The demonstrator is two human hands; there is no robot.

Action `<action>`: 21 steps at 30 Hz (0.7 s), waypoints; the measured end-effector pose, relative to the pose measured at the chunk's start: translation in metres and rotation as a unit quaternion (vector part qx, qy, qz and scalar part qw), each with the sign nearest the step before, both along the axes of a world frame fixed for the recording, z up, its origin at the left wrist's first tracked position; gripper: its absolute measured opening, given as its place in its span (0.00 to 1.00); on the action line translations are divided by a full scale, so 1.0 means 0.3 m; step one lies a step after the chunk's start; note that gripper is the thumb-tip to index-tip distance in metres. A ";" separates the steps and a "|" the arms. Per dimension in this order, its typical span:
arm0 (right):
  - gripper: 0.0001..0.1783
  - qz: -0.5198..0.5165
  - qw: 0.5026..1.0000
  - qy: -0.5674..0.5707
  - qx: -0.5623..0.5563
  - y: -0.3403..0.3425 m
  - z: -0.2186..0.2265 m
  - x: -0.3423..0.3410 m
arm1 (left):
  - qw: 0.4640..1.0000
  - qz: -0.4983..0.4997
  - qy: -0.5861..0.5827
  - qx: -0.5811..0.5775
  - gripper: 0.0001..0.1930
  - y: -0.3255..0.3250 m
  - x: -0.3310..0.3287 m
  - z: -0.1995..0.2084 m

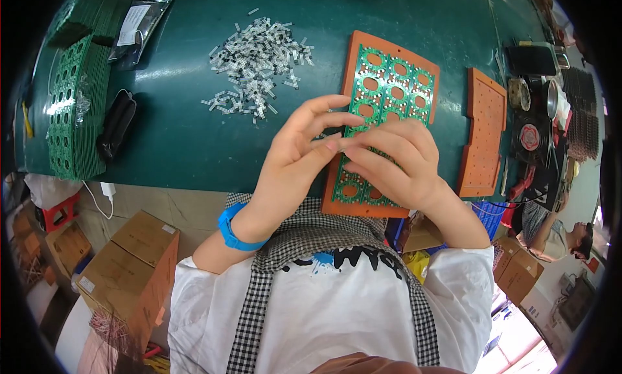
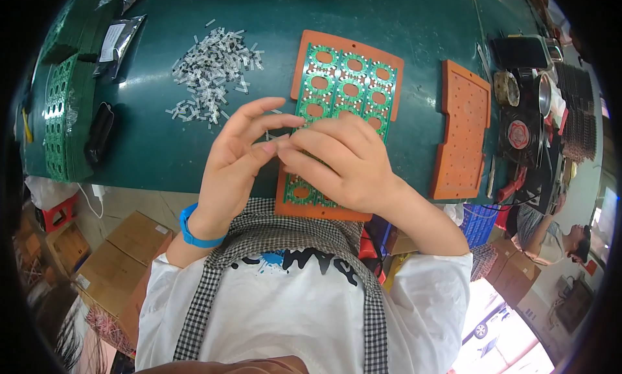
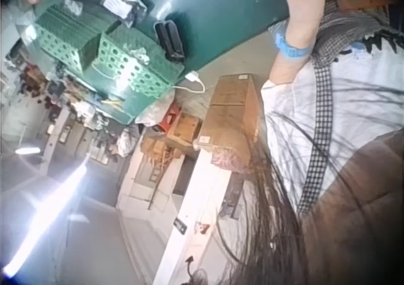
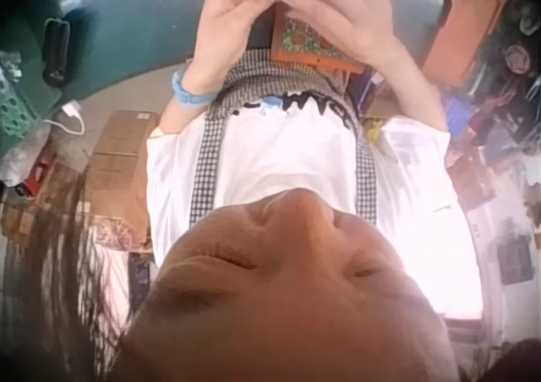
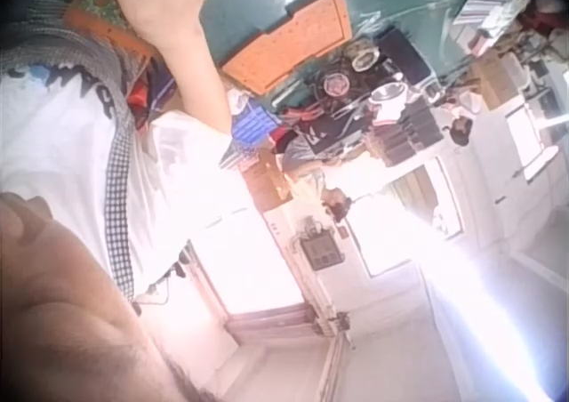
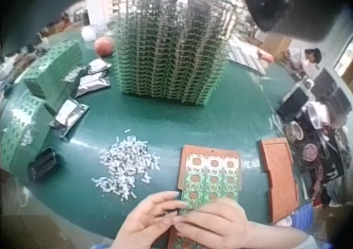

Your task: The person inserts small electronic components into a green circuit board by hand, which is held steady in a jig.

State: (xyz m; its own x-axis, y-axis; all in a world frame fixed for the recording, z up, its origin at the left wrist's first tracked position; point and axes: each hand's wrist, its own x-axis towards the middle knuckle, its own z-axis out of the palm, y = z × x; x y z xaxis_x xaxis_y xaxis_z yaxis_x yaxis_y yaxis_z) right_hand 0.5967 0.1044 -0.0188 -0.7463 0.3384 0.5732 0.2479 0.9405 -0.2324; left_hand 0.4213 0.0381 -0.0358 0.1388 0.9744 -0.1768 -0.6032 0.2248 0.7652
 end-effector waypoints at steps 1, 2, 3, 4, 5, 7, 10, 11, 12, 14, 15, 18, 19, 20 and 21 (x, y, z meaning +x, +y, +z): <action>0.16 0.000 1.000 0.000 0.000 -0.001 -0.005 0.003 | 1.000 -0.010 -0.012 0.000 0.23 -0.003 0.004 0.002; 0.15 -0.001 1.000 -0.007 -0.014 -0.001 -0.011 0.008 | 1.000 -0.023 -0.001 0.004 0.24 -0.002 0.003 0.007; 0.15 -0.003 1.000 -0.014 -0.028 0.000 -0.014 0.011 | 1.000 -0.023 -0.001 0.004 0.24 -0.001 0.005 0.007; 0.15 -0.003 1.000 -0.014 -0.027 0.000 -0.014 0.007 | 0.999 -0.019 0.020 0.020 0.23 0.000 0.006 0.007; 0.13 -0.012 0.994 0.009 -0.104 0.000 -0.012 -0.002 | 0.998 -0.014 0.042 0.035 0.23 0.000 0.006 0.007; 0.11 -0.017 0.983 0.032 -0.182 -0.001 -0.004 -0.008 | 0.994 0.000 0.104 0.038 0.22 -0.013 0.002 0.005; 0.06 -0.088 0.938 -0.036 -0.332 0.004 0.019 0.030 | 0.885 0.025 0.450 0.116 0.20 -0.007 -0.047 0.007; 0.06 -0.090 0.938 -0.037 -0.334 0.010 0.015 0.043 | 0.699 0.036 0.691 0.182 0.19 0.002 -0.067 0.005; 0.06 -0.073 0.939 -0.068 -0.330 0.010 0.015 0.054 | 0.725 0.057 0.662 0.181 0.15 0.008 -0.069 -0.010; 0.06 -0.058 0.938 -0.101 -0.326 0.007 0.019 0.060 | 0.719 0.038 0.669 0.183 0.13 0.012 -0.081 -0.014; 0.06 -0.058 0.938 -0.108 -0.324 0.006 0.022 0.055 | 0.711 0.022 0.678 0.184 0.12 0.011 -0.085 -0.018; 0.06 -0.062 0.937 -0.122 -0.321 0.003 0.024 0.049 | 0.705 0.020 0.685 0.183 0.08 0.023 -0.077 -0.031; 0.07 -0.066 0.937 -0.127 -0.320 0.003 0.024 0.049 | 0.705 0.020 0.686 0.182 0.08 0.025 -0.078 -0.033; 0.07 -0.065 0.937 -0.127 -0.320 0.003 0.023 0.049 | 0.704 0.031 0.681 0.197 0.08 0.026 -0.078 -0.036; 0.07 -0.066 0.938 -0.127 -0.316 0.000 0.021 0.050 | 0.704 0.042 0.676 0.213 0.08 0.029 -0.078 -0.040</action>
State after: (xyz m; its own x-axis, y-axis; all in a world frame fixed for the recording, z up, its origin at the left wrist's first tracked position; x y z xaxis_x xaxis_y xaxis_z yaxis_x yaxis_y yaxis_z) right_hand 0.6118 0.1046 -0.0126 -0.7590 0.6501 0.0355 0.4763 0.5916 -0.6506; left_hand 0.3979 0.0468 -0.0478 0.0628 0.9737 0.2189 0.7445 -0.1918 0.6395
